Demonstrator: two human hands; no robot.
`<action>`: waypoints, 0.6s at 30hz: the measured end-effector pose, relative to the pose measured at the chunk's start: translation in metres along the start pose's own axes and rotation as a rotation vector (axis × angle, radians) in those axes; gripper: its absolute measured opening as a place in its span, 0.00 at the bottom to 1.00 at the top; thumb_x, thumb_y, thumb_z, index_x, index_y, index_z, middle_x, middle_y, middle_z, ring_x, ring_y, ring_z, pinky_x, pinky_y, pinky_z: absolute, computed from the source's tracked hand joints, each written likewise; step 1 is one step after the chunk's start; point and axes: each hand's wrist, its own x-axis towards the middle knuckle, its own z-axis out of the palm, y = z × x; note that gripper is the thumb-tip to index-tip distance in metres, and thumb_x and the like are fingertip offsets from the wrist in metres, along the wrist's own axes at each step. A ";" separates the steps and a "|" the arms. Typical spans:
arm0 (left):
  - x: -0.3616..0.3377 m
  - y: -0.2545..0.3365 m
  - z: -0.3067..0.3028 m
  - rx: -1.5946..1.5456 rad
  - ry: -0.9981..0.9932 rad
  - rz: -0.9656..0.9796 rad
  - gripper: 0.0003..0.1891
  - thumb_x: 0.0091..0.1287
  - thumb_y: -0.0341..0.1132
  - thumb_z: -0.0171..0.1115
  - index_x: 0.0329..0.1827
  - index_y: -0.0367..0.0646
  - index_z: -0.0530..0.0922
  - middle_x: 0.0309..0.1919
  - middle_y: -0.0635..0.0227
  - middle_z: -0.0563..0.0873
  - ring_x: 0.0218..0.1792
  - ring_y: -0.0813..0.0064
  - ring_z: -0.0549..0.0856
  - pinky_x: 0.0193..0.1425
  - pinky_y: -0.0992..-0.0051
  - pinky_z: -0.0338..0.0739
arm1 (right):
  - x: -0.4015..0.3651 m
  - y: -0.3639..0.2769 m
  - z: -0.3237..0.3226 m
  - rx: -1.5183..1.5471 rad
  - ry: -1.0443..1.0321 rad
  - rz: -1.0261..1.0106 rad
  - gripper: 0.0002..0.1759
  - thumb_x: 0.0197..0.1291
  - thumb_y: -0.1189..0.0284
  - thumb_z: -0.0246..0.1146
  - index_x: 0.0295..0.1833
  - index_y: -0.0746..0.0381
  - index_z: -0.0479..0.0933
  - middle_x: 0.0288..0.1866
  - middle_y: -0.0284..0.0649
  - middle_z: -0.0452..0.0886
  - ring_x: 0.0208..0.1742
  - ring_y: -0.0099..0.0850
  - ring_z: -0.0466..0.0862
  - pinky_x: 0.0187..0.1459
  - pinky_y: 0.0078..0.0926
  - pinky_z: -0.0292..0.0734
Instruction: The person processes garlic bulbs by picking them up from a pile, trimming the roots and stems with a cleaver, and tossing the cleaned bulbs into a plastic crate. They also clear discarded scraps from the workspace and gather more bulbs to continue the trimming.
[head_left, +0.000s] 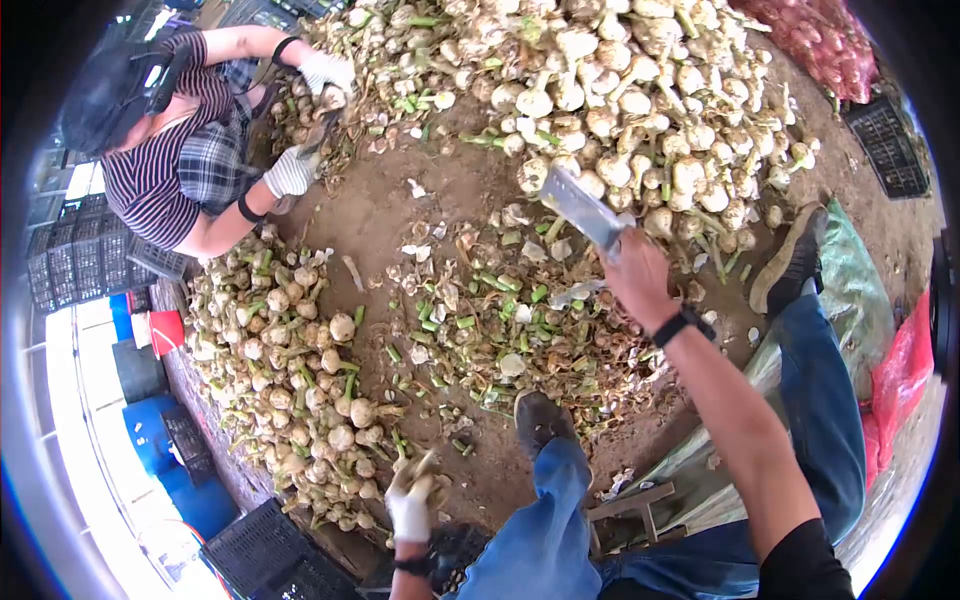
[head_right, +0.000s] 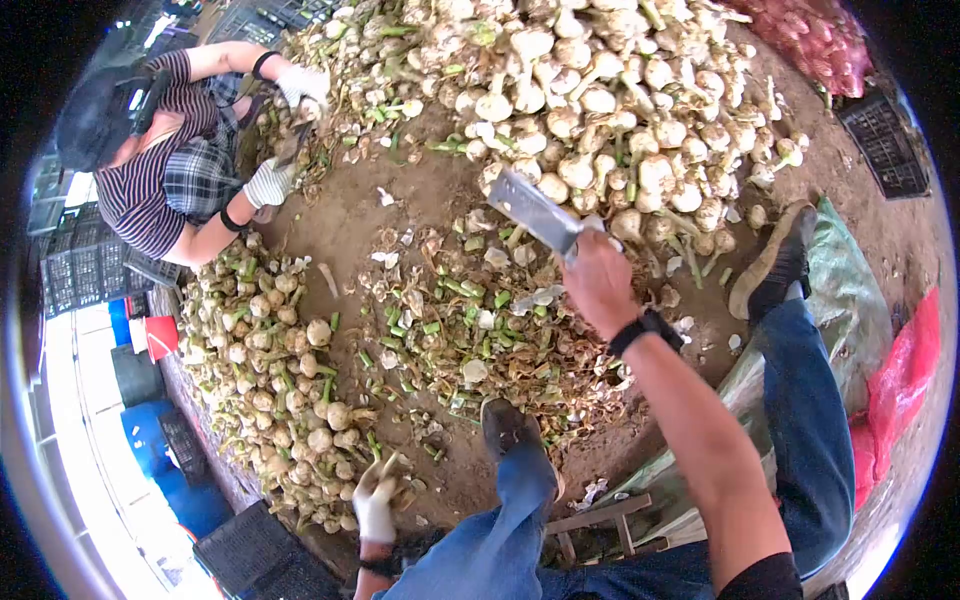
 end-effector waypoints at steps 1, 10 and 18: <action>-0.010 -0.025 -0.044 0.105 0.177 0.096 0.21 0.63 0.26 0.61 0.61 0.34 0.76 0.33 0.68 0.82 0.30 0.79 0.80 0.36 0.75 0.82 | 0.013 0.002 0.009 -0.078 -0.051 0.030 0.17 0.63 0.63 0.67 0.43 0.68 0.77 0.35 0.51 0.83 0.29 0.39 0.85 0.30 0.36 0.83; -0.160 -0.145 -0.226 0.772 0.919 -0.248 0.26 0.64 0.37 0.67 0.66 0.45 0.75 0.46 0.63 0.88 0.42 0.68 0.88 0.45 0.66 0.84 | 0.024 0.003 0.015 0.034 0.053 0.052 0.24 0.57 0.59 0.71 0.48 0.68 0.77 0.39 0.53 0.85 0.40 0.51 0.85 0.43 0.46 0.80; -0.200 -0.282 -0.355 1.171 0.435 0.095 0.19 0.63 0.42 0.67 0.54 0.45 0.84 0.46 0.60 0.89 0.43 0.64 0.87 0.50 0.66 0.81 | -0.015 -0.006 -0.032 0.521 0.015 0.281 0.17 0.59 0.66 0.71 0.45 0.70 0.80 0.32 0.40 0.85 0.32 0.27 0.83 0.37 0.29 0.79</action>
